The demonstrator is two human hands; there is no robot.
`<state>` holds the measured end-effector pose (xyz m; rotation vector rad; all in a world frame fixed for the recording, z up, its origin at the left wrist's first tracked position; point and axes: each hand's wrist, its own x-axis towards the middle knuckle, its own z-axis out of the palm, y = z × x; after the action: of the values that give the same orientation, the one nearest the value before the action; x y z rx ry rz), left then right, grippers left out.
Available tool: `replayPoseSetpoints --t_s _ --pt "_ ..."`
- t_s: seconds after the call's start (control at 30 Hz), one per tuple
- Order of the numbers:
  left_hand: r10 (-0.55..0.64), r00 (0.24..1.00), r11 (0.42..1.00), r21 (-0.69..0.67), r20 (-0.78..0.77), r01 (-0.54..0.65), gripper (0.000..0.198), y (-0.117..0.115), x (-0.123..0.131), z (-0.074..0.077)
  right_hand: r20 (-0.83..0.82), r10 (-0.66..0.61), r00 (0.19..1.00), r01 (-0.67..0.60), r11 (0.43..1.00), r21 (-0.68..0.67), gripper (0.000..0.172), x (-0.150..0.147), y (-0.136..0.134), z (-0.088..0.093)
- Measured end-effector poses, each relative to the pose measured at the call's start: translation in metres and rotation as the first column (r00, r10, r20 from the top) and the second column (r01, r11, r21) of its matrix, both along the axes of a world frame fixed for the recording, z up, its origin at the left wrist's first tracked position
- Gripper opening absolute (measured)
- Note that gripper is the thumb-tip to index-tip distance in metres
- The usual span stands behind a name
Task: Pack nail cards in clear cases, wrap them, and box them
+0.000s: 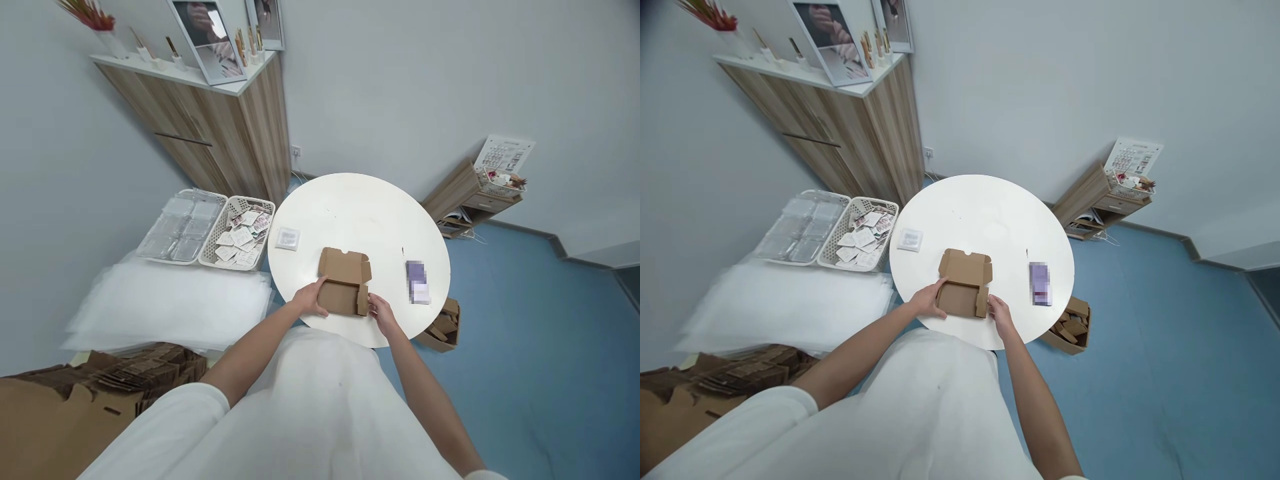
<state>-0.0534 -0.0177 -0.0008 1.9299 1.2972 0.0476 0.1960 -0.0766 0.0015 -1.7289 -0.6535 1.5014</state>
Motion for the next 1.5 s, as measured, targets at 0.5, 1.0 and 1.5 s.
replayPoseSetpoints --t_s 0.5,1.0,1.5 --pt "0.035 0.999 0.999 -0.029 0.03 -0.034 0.116 -0.005 0.005 -0.003 0.624 0.364 0.691 -0.259 0.931 -0.257 0.019 -0.016 0.007 -0.021" --pt "-0.006 1.0 1.0 -0.016 0.007 0.007 0.119 -0.006 0.014 -0.008 0.7 0.44 0.563 -0.254 0.898 -0.36 0.015 -0.016 0.002 -0.021" --pt "0.437 0.857 0.885 -0.3 0.272 -0.356 0.095 -0.04 0.034 -0.021 0.29 0.157 0.944 -0.117 0.982 -0.152 0.06 0.014 -0.022 -0.002"
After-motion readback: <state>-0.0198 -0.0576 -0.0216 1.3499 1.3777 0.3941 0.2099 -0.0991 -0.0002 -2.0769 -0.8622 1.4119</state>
